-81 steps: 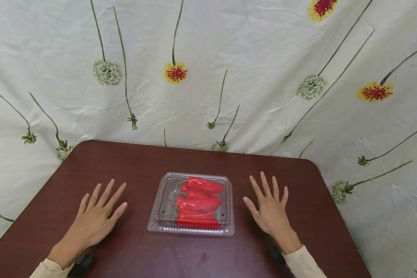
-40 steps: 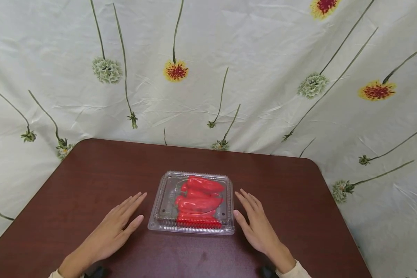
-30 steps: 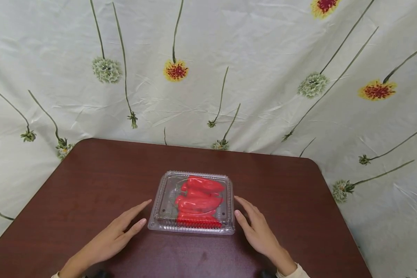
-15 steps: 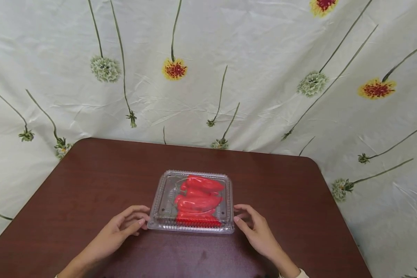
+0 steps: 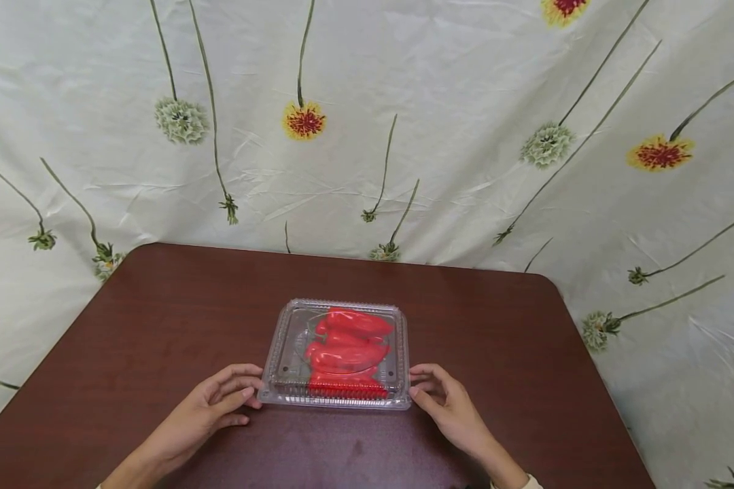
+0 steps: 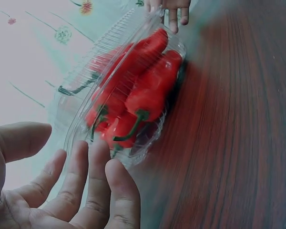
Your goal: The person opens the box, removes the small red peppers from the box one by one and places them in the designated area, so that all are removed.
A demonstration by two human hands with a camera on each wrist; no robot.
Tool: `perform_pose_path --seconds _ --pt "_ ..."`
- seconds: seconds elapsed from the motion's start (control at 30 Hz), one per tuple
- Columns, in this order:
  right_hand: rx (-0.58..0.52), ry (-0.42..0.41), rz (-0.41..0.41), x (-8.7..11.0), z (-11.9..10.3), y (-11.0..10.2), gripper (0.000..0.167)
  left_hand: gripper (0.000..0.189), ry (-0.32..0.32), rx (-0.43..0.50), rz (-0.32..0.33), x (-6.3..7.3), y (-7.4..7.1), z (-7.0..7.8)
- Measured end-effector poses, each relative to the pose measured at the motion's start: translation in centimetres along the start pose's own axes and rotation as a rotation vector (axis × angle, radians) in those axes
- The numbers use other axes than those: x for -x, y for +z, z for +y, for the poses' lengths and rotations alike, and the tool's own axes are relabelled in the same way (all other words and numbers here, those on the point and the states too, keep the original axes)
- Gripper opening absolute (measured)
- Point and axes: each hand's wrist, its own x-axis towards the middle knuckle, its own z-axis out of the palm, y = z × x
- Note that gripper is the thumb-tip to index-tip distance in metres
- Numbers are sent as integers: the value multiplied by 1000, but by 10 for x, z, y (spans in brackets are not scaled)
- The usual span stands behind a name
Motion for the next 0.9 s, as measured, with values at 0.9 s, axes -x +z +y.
perform_pose_path --seconds 0.9 --pt "-140 84 -27 0 -3 2 34 43 -43 154 68 -5 12 -5"
